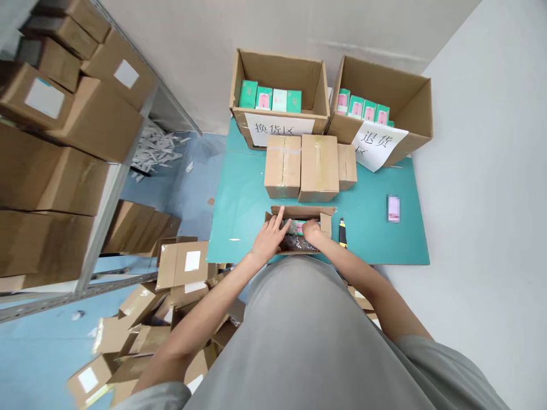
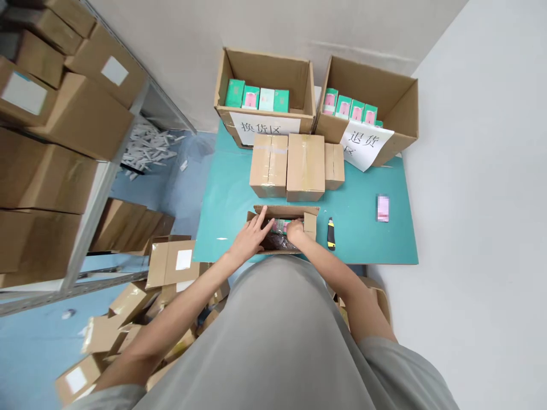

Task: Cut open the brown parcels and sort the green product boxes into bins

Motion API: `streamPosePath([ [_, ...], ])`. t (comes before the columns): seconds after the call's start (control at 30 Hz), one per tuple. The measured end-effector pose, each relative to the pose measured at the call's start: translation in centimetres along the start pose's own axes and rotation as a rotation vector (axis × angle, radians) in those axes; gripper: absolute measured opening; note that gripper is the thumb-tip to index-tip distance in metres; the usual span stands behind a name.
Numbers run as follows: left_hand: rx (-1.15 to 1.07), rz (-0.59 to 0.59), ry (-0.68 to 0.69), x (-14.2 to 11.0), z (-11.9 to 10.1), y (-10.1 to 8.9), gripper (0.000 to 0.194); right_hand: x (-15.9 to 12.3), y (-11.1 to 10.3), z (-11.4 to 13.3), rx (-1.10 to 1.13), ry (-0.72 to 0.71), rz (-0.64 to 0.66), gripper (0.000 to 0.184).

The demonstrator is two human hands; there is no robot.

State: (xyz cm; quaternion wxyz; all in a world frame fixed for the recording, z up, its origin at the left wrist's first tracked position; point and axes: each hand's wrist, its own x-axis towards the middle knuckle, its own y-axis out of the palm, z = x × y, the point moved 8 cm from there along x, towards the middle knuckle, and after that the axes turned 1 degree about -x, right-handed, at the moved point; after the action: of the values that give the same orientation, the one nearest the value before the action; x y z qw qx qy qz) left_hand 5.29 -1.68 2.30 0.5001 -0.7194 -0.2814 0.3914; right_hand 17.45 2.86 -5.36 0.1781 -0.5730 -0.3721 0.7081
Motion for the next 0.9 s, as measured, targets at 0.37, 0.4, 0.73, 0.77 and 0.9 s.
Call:
streamPosePath([
  [0.37,-0.160,-0.069,0.018,-1.0,1.6,1.0,0.123,-4.8,-1.3,-0.3,-0.195,0.142,-0.180,0.051],
  [0.4,-0.190,-0.091,0.014,-1.0,1.9,1.1,0.127,-6.1,-1.6,-0.6,-0.188,0.152,-0.201,0.052],
  [0.73,-0.964,-0.350,-0.206,-1.6,5.3,-0.3,0.149,-17.5,-6.5,-6.7,0.362,0.214,-0.493,0.051],
  [0.77,-1.067,-0.362,-0.212,-1.6,5.1,-0.8,0.146,-17.8,-6.8,-7.2,0.507,0.186,-0.529,0.051],
  [0.9,-1.485,-0.301,-0.153,-1.2,2.7,-3.0,0.118,-17.0,-7.4,-7.3,1.233,0.002,-0.558,0.060],
])
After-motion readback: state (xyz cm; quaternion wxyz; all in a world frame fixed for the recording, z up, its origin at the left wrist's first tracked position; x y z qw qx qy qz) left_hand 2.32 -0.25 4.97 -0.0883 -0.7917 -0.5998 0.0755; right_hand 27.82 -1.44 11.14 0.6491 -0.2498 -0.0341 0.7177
